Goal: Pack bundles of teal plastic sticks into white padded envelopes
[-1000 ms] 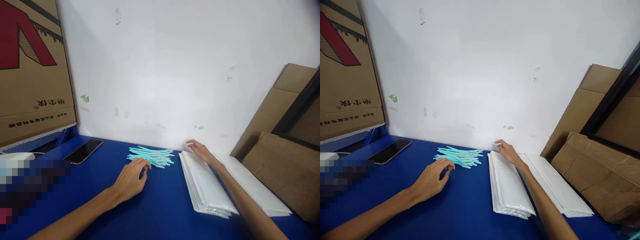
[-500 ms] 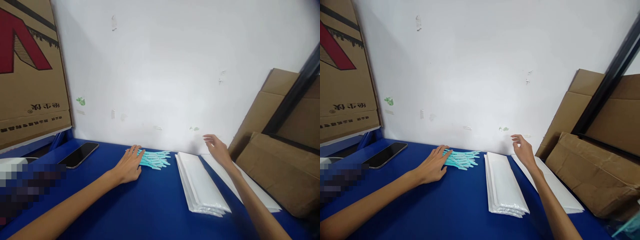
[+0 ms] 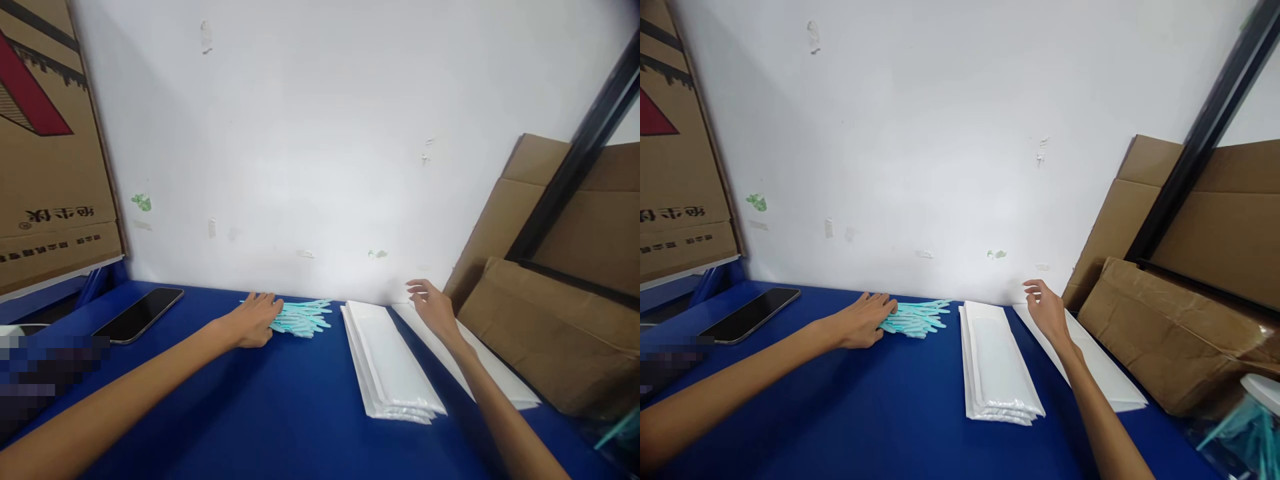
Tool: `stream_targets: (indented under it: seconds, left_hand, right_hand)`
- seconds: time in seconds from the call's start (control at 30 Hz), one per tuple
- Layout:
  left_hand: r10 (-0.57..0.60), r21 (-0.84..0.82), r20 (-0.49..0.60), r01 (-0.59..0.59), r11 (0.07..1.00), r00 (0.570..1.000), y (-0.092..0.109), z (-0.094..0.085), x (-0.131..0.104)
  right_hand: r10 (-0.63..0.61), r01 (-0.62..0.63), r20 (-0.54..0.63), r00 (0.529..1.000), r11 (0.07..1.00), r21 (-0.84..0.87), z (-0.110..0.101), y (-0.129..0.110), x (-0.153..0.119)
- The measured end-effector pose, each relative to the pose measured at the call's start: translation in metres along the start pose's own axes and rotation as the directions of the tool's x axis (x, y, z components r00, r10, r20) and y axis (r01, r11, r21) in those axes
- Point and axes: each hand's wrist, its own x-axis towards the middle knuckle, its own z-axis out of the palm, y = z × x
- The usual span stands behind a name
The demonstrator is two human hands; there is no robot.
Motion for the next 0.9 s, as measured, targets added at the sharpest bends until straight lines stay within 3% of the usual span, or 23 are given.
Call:
stream_targets:
  seconds: [0.4,0.67,0.9]
  left_hand:
    - [-0.03,-0.098,0.098,0.039,0.994,0.995,-0.023,-0.01,-0.005]
    - [0.019,-0.11,0.068,-0.011,0.994,0.998,-0.024,-0.013,-0.013]
    - [0.072,-0.14,-0.028,-0.076,0.987,0.997,-0.028,-0.012,-0.019]
  right_hand:
    - [-0.121,0.126,0.087,0.989,0.99,-0.057,0.008,-0.018,-0.009]
    - [-0.18,0.189,0.122,0.976,0.979,-0.07,0.011,-0.02,-0.011]
    - [-0.193,0.205,0.153,0.969,0.976,-0.072,0.012,-0.025,-0.014]
